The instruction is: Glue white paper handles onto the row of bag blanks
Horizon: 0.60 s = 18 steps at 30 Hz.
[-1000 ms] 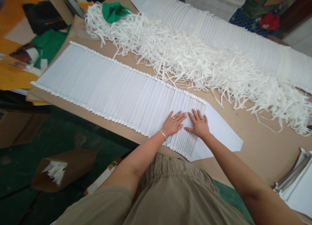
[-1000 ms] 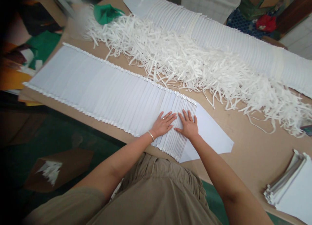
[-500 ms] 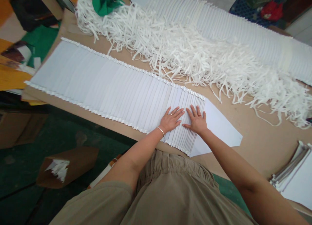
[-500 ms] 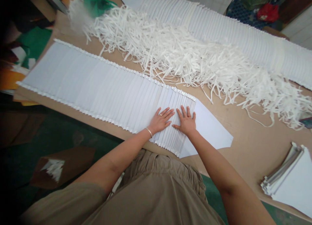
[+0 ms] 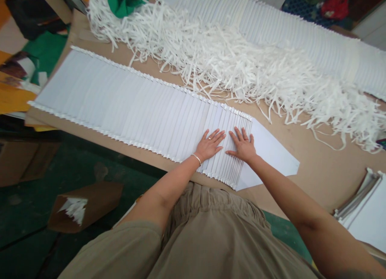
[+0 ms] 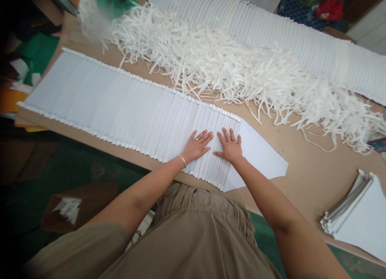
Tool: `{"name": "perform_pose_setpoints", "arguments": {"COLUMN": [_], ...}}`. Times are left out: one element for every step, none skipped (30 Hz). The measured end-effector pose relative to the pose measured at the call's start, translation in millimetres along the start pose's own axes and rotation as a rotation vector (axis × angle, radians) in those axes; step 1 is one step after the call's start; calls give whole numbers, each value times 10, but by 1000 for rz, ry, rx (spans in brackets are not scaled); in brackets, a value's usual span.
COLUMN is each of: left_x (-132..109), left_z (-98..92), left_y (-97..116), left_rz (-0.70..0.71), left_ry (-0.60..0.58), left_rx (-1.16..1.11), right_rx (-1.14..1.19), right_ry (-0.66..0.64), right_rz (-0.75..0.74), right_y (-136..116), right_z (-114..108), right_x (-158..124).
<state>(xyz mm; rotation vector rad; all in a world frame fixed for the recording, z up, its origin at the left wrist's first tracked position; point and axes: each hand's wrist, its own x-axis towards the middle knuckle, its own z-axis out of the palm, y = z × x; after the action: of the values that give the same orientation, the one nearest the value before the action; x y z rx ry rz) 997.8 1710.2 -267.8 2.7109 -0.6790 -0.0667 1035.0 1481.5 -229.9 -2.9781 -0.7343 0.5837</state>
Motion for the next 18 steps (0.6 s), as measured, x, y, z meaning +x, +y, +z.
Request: {"name": "perform_pose_setpoints", "arguments": {"left_x": [6,12,18,23,27,29,30,29,27,24,22,20,19,18,17,16,14,13], "left_z": [0,1,6,14,25,37,51,63,74,83,89,93,95,95,94,92,90,86], "left_y": [24,51,78,103,122,135,140,139,134,127,120,114,110,106,104,100,97,93], "left_rz": [-5,-2,11,30,53,76,93,100,100,101,103,106,108,110,113,114,113,112], "left_ry": [4,6,2,-5,-15,-24,-29,-27,-21,-12,-6,-1,0,0,-2,-5,-8,-13], "left_rx": [6,11,15,16,16,13,12,13,16,21,28,36,44,53,63,73,82,92], "right_rx": [0,-1,-4,-6,-8,-9,-10,-12,-15,-18,-21,-22,-22,-19,-14,-9,-4,3], "right_ry": [12,23,32,34,32,29,35,56,90,131,172,206,229,245,261,279,303,332], "right_rz": [-11,-26,-40,-53,-64,-74,-80,-83,-84,-83,-80,-81,-85,-90,-90,-88,-78,-60], "right_y": [8,17,25,32,39,45,54,66,84,109,141,180,224,271,319,366,411,453], "right_z": [-1,1,6,12,19,26,32,41,52,70,95,129,169,215,265,314,361,403], "right_x": [-14,-29,-44,-59,-75,-93,-114,-141,-175,-216,-262,-310,-359,-405,-446,-483,-516,-544]}}
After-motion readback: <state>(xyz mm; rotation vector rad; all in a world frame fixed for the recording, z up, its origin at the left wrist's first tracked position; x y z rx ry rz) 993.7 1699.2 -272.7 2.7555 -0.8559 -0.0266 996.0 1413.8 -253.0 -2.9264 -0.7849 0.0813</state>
